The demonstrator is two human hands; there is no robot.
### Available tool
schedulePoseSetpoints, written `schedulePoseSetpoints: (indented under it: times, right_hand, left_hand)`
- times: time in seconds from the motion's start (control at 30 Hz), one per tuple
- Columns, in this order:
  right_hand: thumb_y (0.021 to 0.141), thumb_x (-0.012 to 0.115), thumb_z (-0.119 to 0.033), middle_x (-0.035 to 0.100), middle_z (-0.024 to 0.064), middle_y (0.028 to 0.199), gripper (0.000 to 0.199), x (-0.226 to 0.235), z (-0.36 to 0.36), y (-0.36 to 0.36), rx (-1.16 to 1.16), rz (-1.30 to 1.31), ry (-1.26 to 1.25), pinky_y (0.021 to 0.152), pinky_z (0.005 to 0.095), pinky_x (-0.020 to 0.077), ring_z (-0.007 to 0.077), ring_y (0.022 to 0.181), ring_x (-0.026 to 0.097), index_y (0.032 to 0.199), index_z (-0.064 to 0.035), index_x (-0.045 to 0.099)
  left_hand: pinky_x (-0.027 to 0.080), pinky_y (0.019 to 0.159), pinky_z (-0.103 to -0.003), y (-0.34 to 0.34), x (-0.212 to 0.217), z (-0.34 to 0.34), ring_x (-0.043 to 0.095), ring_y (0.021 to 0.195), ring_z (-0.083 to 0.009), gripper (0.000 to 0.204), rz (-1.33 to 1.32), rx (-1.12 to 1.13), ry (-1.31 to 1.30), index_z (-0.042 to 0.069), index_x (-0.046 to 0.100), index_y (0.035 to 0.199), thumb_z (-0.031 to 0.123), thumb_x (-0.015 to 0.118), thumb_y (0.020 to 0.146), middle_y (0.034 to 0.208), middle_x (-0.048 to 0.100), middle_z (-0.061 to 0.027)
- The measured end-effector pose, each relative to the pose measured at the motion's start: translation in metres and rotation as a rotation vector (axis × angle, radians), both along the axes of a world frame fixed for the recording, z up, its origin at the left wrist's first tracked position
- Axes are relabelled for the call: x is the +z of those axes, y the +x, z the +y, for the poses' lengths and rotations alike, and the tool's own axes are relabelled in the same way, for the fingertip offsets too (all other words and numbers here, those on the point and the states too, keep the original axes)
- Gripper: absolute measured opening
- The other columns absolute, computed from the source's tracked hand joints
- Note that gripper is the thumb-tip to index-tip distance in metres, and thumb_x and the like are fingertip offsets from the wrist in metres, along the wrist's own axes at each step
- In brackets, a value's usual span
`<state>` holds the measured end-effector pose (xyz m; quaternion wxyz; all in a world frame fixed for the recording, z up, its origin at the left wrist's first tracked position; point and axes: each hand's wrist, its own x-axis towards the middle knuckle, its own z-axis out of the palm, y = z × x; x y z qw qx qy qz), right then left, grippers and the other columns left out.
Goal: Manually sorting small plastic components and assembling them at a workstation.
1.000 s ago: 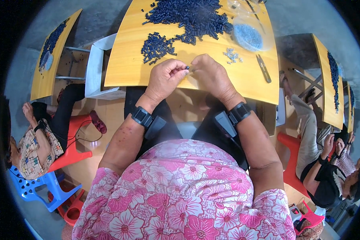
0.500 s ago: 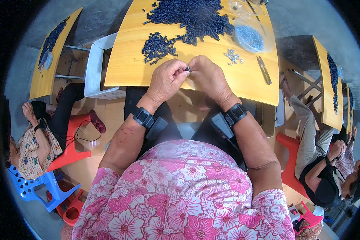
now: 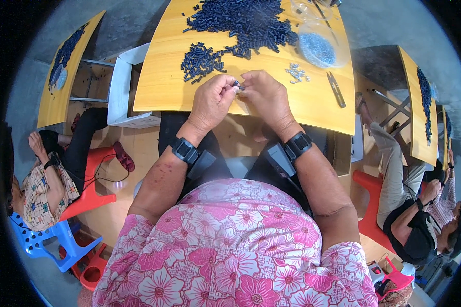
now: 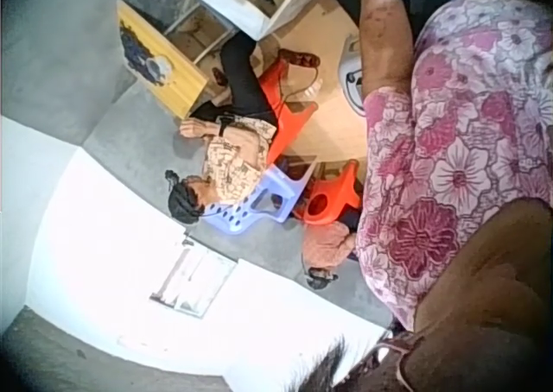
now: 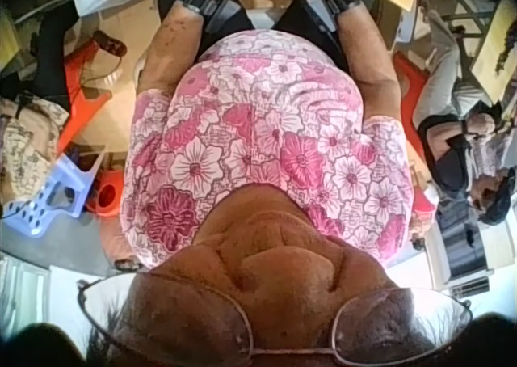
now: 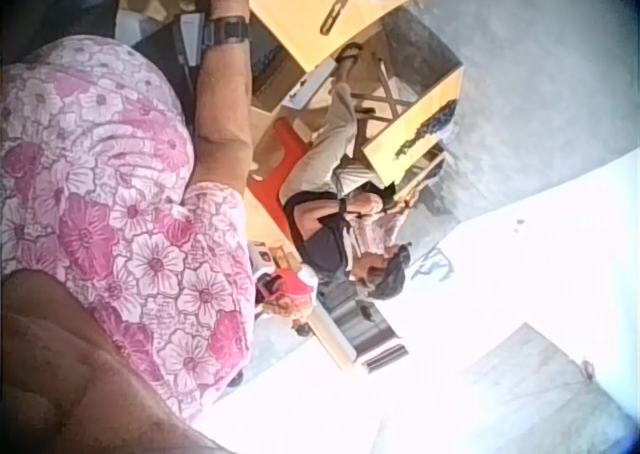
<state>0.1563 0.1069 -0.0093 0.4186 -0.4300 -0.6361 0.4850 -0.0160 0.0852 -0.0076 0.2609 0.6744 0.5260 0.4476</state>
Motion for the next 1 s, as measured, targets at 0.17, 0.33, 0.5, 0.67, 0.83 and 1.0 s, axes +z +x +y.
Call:
schedulePoseSetpoints:
  times: [0.17, 0.33, 0.5, 0.67, 0.83, 1.0]
  right_hand:
    - [0.083, 0.068, -0.008, 0.07, 0.0111, 0.092, 0.02, -0.005, 0.003, -0.001, -0.082, -0.171, 0.077, 0.078, 0.0291, 0.0546, 0.018, 0.085, 0.068, 0.102, -0.0026, 0.071]
    - [0.085, 0.068, -0.011, 0.069, 0.0117, 0.088, 0.015, 0.002, 0.0, -0.005, -0.079, -0.183, 0.012, 0.07, 0.0272, 0.0542, 0.0161, 0.075, 0.068, 0.095, -0.0011, 0.072]
    - [0.087, 0.066, -0.009, 0.069, 0.0098, 0.086, 0.013, 0.013, -0.005, -0.009, -0.087, -0.143, -0.062, 0.064, 0.0248, 0.0529, 0.0123, 0.065, 0.066, 0.094, 0.0006, 0.072]
    - [0.091, 0.062, -0.008, 0.067, 0.0039, 0.079, 0.014, 0.016, -0.008, -0.009, -0.15, 0.013, -0.187, 0.064, 0.0245, 0.0524, 0.0085, 0.065, 0.062, 0.098, -0.0003, 0.071]
    - [0.093, 0.059, -0.008, 0.065, 0.0014, 0.076, 0.012, 0.022, -0.009, -0.006, -0.124, 0.075, -0.211, 0.063, 0.0238, 0.0517, 0.0065, 0.065, 0.059, 0.097, -0.0014, 0.069]
    - [0.093, 0.058, -0.007, 0.065, 0.0009, 0.076, 0.011, 0.018, -0.008, -0.006, -0.107, 0.081, -0.178, 0.063, 0.0228, 0.0513, 0.0063, 0.065, 0.059, 0.096, -0.0015, 0.067]
  left_hand:
    - [0.05, 0.064, -0.028, -0.001, -0.003, 0.001, 0.061, 0.068, -0.0152, 0.01, -0.119, 0.027, -0.046, 0.0, 0.062, 0.094, 0.006, 0.063, 0.087, 0.079, 0.064, -0.0087]
    - [0.052, 0.063, -0.036, -0.001, -0.004, 0.001, 0.066, 0.07, -0.0274, 0.012, -0.133, 0.036, -0.043, 0.002, 0.061, 0.093, 0.012, 0.064, 0.086, 0.079, 0.065, -0.013]
    - [0.05, 0.065, -0.027, -0.001, -0.004, 0.0, 0.06, 0.069, -0.0138, 0.009, -0.122, 0.03, -0.052, -0.001, 0.062, 0.094, 0.004, 0.063, 0.087, 0.08, 0.064, -0.0075]
    - [0.05, 0.065, -0.028, -0.003, -0.007, 0.001, 0.06, 0.069, -0.015, 0.009, -0.137, -0.005, 0.013, 0.0, 0.063, 0.093, 0.005, 0.064, 0.086, 0.079, 0.064, -0.0088]
    - [0.048, 0.063, -0.029, -0.006, 0.002, 0.0, 0.059, 0.067, -0.017, 0.01, -0.059, -0.067, -0.043, 0.001, 0.063, 0.091, 0.008, 0.066, 0.085, 0.078, 0.062, -0.0091]
    - [0.047, 0.063, -0.031, -0.007, 0.004, 0.0, 0.057, 0.066, -0.0201, 0.009, -0.015, -0.092, -0.03, 0.002, 0.062, 0.089, 0.009, 0.067, 0.084, 0.076, 0.059, -0.0094]
